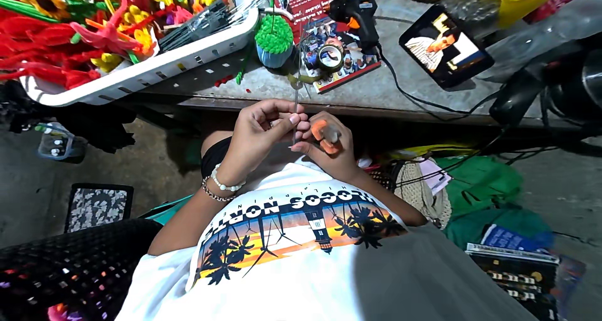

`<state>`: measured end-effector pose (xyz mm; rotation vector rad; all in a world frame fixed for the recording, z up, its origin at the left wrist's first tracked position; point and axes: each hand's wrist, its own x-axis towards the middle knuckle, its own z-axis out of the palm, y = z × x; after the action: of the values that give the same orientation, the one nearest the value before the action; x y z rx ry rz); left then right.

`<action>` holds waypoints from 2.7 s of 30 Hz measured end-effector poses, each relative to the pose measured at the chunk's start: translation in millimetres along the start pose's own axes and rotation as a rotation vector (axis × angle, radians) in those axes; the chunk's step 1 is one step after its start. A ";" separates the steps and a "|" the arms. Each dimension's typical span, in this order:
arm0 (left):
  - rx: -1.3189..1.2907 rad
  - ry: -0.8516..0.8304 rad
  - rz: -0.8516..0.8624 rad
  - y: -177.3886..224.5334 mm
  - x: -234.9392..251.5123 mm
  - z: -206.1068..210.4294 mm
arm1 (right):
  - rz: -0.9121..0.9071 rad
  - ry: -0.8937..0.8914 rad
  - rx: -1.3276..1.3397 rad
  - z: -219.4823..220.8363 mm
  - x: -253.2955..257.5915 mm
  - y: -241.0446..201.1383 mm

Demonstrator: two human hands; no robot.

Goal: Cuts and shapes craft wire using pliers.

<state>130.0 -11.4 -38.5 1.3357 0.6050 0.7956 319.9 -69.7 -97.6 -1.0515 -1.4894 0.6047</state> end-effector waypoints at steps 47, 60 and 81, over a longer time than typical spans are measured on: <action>0.297 -0.131 0.019 10.5 -10.2 -33.0 | 0.440 -0.362 0.173 -30.1 6.8 9.7; 0.208 -0.180 -0.024 15.3 -12.2 -40.7 | 0.170 -0.494 0.449 -9.5 22.4 31.9; -0.132 -0.385 -0.199 22.4 -14.6 -46.1 | -0.032 -0.484 0.127 -33.9 28.4 11.9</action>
<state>81.7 6.0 -24.3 1.2424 0.3651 0.3947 357.4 -45.9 -86.4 -0.8131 -1.8511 0.9659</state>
